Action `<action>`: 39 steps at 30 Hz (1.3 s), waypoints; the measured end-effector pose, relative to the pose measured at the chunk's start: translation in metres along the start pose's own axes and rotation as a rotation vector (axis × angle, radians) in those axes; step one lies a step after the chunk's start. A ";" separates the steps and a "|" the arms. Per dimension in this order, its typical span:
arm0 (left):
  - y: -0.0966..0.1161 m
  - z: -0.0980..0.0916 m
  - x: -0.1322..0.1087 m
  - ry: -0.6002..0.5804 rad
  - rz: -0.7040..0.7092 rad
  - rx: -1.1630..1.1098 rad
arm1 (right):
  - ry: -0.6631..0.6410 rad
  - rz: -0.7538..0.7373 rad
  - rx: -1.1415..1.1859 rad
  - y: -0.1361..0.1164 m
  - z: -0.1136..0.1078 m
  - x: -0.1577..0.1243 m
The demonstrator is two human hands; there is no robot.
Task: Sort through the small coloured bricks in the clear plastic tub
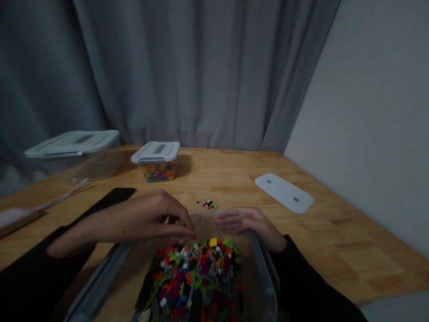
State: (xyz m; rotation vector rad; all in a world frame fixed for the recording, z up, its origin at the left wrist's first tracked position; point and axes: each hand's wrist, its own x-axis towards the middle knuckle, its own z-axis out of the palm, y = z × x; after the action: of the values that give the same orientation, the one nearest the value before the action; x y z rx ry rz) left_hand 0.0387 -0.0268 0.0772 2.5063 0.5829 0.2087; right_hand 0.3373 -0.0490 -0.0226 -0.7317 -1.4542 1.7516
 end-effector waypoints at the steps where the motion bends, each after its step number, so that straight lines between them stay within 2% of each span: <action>1: 0.000 -0.001 -0.002 0.029 -0.021 -0.016 | -0.012 -0.003 0.005 0.002 0.000 -0.001; 3: -0.004 -0.002 -0.004 0.120 -0.047 -0.068 | -0.035 -0.010 0.011 0.006 -0.002 -0.003; 5: -0.015 -0.001 -0.002 0.261 -0.074 -0.153 | -0.074 -0.012 0.019 0.010 -0.007 -0.004; 7: -0.031 0.002 0.002 0.418 -0.125 -0.242 | -0.122 -0.025 0.028 0.013 -0.015 -0.005; 9: -0.052 0.009 0.007 0.506 -0.191 -0.251 | -0.178 -0.018 0.022 0.014 -0.023 -0.006; 10: -0.063 0.014 0.008 0.499 -0.216 -0.189 | -0.191 -0.010 0.015 0.013 -0.026 -0.006; 13: -0.097 0.036 0.009 0.383 -0.213 0.092 | -0.179 0.030 -0.008 0.011 -0.030 -0.007; 15: -0.117 0.052 0.006 0.271 -0.173 0.287 | -0.142 0.038 -0.007 0.009 -0.029 -0.008; 18: -0.137 0.073 0.002 0.111 -0.192 0.458 | -0.121 0.050 0.004 0.009 -0.025 -0.008; 22: -0.135 0.086 0.004 0.087 -0.247 0.531 | -0.128 0.031 0.019 0.009 -0.021 -0.007; 27: -0.123 0.093 0.024 0.068 -0.263 0.433 | -0.127 -0.004 0.031 0.008 -0.017 -0.007; 34: -0.139 0.098 0.063 0.079 -0.196 0.409 | -0.170 -0.017 0.012 0.012 -0.023 -0.004; 39: -0.138 0.106 0.080 0.085 -0.073 0.333 | -0.122 -0.005 0.006 0.011 -0.020 -0.006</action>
State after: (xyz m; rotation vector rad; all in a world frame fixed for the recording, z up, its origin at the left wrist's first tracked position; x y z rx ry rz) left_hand 0.0887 0.0622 -0.0857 2.7999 0.7988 0.2048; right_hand 0.3548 -0.0439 -0.0375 -0.6267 -1.5287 1.8229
